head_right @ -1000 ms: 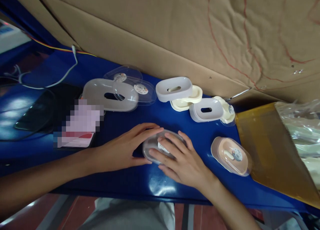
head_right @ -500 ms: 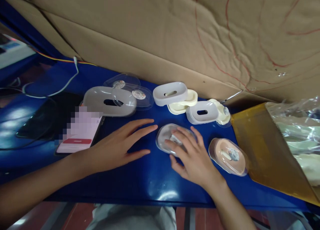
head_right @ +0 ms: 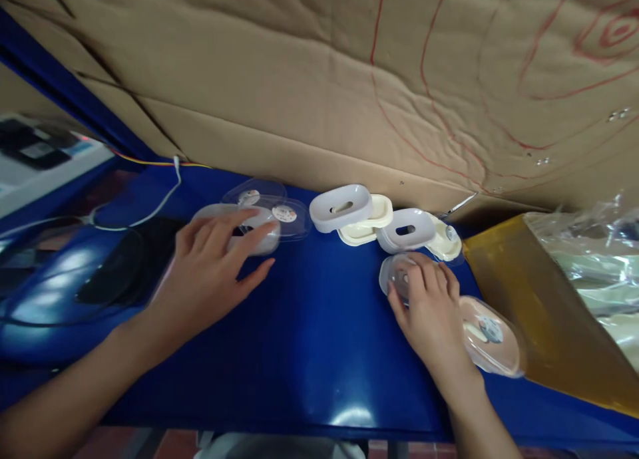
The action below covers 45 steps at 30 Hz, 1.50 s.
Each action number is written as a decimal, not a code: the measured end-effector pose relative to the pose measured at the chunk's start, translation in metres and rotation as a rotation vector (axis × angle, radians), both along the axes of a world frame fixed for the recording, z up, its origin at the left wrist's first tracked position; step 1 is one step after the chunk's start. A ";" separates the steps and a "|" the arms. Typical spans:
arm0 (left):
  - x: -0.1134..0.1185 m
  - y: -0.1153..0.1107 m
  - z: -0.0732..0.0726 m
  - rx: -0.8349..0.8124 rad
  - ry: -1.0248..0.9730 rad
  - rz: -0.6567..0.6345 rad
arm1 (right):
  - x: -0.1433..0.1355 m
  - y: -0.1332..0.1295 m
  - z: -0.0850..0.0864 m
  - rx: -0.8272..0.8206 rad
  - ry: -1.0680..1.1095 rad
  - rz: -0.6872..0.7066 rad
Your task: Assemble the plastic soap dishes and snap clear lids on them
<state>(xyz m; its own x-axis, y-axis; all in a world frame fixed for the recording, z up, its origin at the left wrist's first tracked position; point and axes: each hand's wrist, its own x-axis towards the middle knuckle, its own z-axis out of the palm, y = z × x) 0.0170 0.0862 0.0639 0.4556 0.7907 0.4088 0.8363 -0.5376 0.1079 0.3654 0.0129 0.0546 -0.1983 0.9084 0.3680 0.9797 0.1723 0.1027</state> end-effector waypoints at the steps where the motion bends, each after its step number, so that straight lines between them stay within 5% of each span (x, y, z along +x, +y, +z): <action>1: -0.005 0.004 0.003 0.006 0.005 0.046 | 0.001 0.003 -0.002 0.016 0.003 -0.016; 11: -0.028 0.038 0.000 -0.279 0.110 0.182 | -0.028 0.025 -0.015 -0.007 -0.051 0.065; 20: -0.003 0.046 0.003 -0.224 0.033 0.177 | -0.065 -0.011 -0.015 -0.213 0.180 0.620; 25: 0.011 0.045 -0.011 -0.211 -0.085 0.103 | -0.072 -0.021 -0.014 -0.245 0.250 0.819; 31: 0.020 0.024 -0.027 -0.134 -0.263 -0.029 | -0.063 -0.016 -0.011 -0.123 0.296 0.819; 40: 0.034 -0.009 -0.011 0.063 -0.174 -0.220 | -0.045 -0.003 -0.016 -0.062 0.285 0.620; 45: 0.031 -0.006 -0.014 0.027 -0.159 -0.171 | -0.046 -0.001 -0.022 -0.099 0.302 0.620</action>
